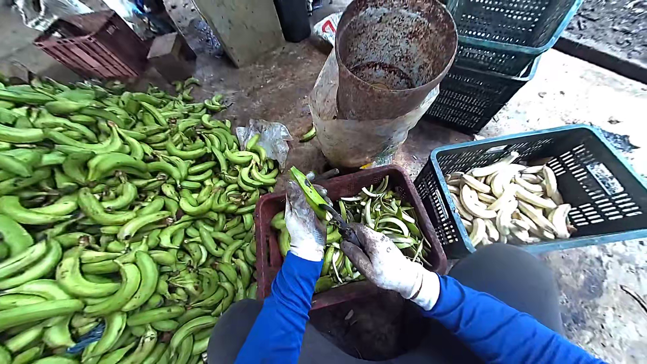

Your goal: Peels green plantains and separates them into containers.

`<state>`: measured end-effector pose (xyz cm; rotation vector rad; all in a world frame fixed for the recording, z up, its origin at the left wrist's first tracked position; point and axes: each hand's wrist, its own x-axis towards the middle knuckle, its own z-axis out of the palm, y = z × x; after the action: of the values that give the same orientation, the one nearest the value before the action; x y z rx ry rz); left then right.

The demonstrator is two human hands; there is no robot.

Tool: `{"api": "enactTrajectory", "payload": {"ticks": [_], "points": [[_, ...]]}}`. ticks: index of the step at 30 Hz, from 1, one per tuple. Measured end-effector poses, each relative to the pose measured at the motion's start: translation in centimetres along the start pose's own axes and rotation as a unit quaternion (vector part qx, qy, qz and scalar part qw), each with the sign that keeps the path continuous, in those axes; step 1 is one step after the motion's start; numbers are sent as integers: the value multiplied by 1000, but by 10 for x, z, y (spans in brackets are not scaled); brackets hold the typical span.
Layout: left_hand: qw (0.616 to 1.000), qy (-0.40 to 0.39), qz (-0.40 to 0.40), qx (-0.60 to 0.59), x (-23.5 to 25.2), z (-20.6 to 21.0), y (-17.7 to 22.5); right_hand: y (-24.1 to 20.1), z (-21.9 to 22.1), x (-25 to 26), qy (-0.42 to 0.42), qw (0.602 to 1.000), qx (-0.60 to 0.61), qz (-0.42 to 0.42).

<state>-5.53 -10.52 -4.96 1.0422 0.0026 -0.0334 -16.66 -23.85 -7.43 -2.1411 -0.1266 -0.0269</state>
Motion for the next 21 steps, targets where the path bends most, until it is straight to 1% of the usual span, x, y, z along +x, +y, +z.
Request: {"api": "enactTrajectory", "payload": {"ticks": [3,5,6,8,10,11,12,14,16,19,21], "points": [[999,-34,-22,-2,-10,9,3,-1,-7,5,9,1000,-8,-11],[997,-67,-45,12,-14,12,12,-4,-14,4,27,999,23,-22],[994,-99,-47,21,-12,10,21,-8,-19,2,26,998,47,-27],[980,-190,-33,42,1,-3,35,-17,-29,-2,1,996,79,-30],[970,-237,-18,57,10,-11,47,-23,-31,-9,-36,995,86,-23],[969,-238,-16,60,10,-11,49,-24,-28,-12,-42,996,78,-21],[974,-219,-22,53,8,-10,48,-24,-24,-13,-45,996,70,-18],[987,-149,-37,38,3,-6,39,-19,-16,-14,-44,997,62,-10],[993,-109,-47,11,2,-4,31,-13,-11,-11,-38,998,58,-5],[991,-108,-62,-48,3,-4,27,-13,-10,-6,-32,998,47,-10],[988,-103,-86,-72,-2,0,24,-14,-7,-3,-21,999,31,-12]]}}
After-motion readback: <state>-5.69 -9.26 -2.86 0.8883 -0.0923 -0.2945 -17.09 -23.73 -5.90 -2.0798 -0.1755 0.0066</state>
